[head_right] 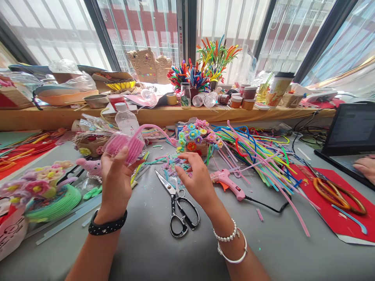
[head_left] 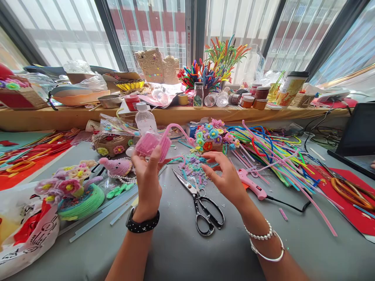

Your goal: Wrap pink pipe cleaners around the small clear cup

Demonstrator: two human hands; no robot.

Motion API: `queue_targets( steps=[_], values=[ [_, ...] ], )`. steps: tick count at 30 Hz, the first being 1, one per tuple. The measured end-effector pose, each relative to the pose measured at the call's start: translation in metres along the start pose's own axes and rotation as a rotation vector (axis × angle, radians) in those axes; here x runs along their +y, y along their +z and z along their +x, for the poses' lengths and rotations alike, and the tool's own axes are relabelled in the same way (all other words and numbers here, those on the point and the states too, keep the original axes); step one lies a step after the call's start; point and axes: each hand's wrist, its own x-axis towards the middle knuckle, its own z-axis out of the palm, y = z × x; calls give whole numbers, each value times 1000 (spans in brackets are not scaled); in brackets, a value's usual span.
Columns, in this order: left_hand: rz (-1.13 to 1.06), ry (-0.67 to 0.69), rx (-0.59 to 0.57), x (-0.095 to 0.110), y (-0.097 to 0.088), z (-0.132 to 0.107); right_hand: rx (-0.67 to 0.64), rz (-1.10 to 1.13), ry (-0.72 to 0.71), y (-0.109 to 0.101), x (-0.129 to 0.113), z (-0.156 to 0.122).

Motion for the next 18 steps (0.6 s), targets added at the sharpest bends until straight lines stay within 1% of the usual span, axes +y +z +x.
queue_targets(
  steps=[3, 7, 9, 11, 13, 18],
  values=[
    [86, -10, -57, -4, 2, -1, 20, -3, 26, 0, 1, 0],
    [150, 47, -42, -7, -2, 2, 60, -14, 42, -1, 2, 0],
    [169, 82, -65, -6, -4, 3, 73, -22, 49, -1, 2, 1],
    [155, 84, -107, -2, -6, 3, 76, -24, 56, -2, 3, 1],
    [101, 48, -158, 4, -6, 1, 85, -21, 60, -2, 2, 1],
    [-24, 36, -281, 15, -6, -6, 141, 22, 61, -5, -2, 1]
  ],
)
